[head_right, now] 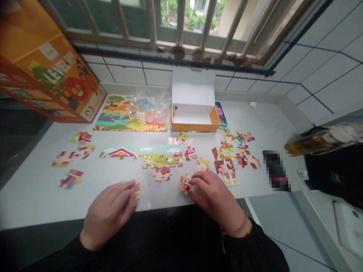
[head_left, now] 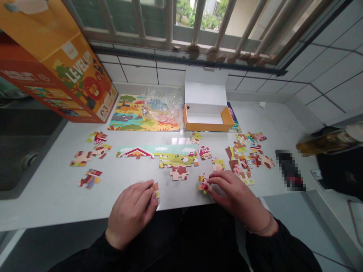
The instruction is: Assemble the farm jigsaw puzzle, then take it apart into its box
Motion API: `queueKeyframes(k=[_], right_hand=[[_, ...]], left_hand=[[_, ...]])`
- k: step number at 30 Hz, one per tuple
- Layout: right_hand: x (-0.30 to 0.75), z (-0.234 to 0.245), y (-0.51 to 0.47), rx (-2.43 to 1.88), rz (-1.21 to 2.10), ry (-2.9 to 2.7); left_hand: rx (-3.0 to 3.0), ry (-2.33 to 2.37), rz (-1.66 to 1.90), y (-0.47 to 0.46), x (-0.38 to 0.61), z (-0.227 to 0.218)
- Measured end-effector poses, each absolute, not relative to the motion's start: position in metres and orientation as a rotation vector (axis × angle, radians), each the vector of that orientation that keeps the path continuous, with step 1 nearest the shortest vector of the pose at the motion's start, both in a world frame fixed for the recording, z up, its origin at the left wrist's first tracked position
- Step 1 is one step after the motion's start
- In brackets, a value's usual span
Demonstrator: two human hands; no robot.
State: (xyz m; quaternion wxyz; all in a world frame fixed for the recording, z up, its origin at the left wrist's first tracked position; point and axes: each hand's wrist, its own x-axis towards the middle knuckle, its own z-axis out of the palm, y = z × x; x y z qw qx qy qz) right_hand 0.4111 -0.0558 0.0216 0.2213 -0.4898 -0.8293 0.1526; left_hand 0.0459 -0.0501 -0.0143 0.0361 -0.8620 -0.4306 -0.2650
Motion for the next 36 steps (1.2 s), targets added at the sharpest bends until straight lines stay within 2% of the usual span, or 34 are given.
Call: queueKeyframes(k=[10, 19, 25, 29, 36], right_hand=[[0.449, 0.014, 0.013, -1.821, -0.015, -2.050], [0.453, 0.009, 0.003, -1.825, 0.011, -2.045], [0.518, 0.013, -0.021, -2.369, -0.269, -1.809], [0.568, 0.011, -0.023, -2.714, -0.163, -1.633], [0.597, 0.011, -0.021, -2.774, 0.023, -1.584]], left_hand=[[-2.653, -1.297, -0.826, -0.048, 0.047, -0.016], [-2.655, -1.308, -0.816, -0.047, 0.045, -0.017], [-2.662, -1.298, -0.821, -0.045, 0.044, -0.019], [-2.657, -1.299, -0.819, -0.045, 0.044, -0.019], [-2.655, -1.300, -0.807, -0.047, 0.045, -0.019]])
